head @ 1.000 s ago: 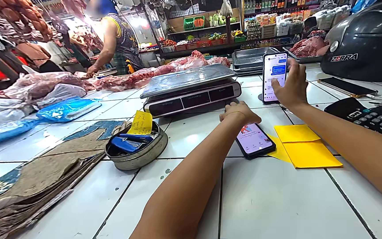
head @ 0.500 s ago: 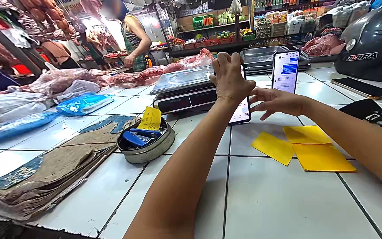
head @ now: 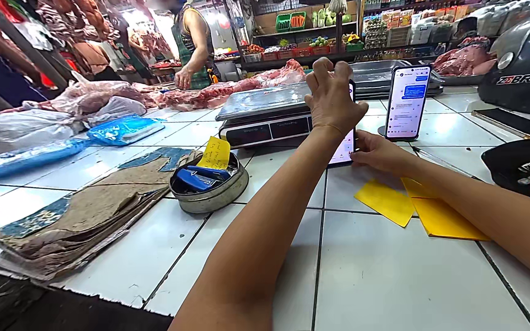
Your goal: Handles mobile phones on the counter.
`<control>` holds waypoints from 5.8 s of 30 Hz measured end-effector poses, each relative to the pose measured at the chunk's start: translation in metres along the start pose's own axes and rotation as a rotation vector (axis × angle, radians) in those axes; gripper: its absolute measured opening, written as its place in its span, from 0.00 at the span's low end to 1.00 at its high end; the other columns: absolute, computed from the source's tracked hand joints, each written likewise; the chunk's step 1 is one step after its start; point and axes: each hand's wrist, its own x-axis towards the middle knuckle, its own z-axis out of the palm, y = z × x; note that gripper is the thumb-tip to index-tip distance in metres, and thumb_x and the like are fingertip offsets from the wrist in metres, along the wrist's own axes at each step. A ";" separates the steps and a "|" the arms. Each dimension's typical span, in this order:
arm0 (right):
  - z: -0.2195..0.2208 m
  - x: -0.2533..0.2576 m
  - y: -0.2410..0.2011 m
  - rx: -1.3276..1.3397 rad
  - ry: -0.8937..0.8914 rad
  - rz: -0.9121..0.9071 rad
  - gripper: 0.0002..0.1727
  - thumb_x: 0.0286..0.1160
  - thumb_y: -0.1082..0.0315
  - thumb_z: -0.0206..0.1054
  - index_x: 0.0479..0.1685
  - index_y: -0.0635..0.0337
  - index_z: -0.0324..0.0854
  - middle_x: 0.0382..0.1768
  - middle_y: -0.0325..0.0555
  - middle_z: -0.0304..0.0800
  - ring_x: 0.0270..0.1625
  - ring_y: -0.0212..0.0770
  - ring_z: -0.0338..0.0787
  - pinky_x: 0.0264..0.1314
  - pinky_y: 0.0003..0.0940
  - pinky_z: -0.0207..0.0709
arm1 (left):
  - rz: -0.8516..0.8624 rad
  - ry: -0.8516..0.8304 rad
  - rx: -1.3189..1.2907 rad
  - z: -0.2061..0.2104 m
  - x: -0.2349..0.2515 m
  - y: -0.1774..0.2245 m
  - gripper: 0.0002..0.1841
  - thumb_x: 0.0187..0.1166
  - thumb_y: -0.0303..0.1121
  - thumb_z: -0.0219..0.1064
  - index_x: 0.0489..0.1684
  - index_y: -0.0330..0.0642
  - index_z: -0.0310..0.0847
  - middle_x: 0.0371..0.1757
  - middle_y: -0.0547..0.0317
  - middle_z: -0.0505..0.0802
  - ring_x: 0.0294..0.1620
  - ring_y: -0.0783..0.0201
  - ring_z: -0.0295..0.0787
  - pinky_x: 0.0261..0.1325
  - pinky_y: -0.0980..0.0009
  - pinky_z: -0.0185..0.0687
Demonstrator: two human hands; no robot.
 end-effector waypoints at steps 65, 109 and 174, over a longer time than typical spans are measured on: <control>-0.043 0.006 0.003 -0.180 0.144 0.218 0.31 0.76 0.88 0.61 0.79 0.67 0.59 0.64 0.60 0.81 0.54 0.41 0.87 0.57 0.36 0.81 | -0.035 -0.713 -0.033 0.041 -0.017 -0.052 0.34 0.69 0.19 0.77 0.76 0.25 0.65 0.58 0.29 0.89 0.61 0.37 0.88 0.65 0.42 0.80; -0.043 0.008 0.006 -0.209 0.148 0.212 0.31 0.75 0.87 0.64 0.78 0.67 0.60 0.63 0.61 0.82 0.56 0.44 0.88 0.59 0.38 0.81 | -0.004 -0.736 0.024 0.042 -0.012 -0.053 0.32 0.69 0.22 0.78 0.73 0.25 0.67 0.56 0.31 0.89 0.60 0.39 0.88 0.65 0.44 0.81; -0.039 0.013 0.017 -0.235 0.239 0.184 0.29 0.81 0.70 0.71 0.76 0.67 0.64 0.60 0.62 0.85 0.50 0.49 0.91 0.55 0.45 0.84 | -0.017 -0.760 0.041 0.041 -0.010 -0.050 0.32 0.70 0.22 0.76 0.74 0.27 0.66 0.60 0.31 0.87 0.64 0.39 0.87 0.68 0.43 0.79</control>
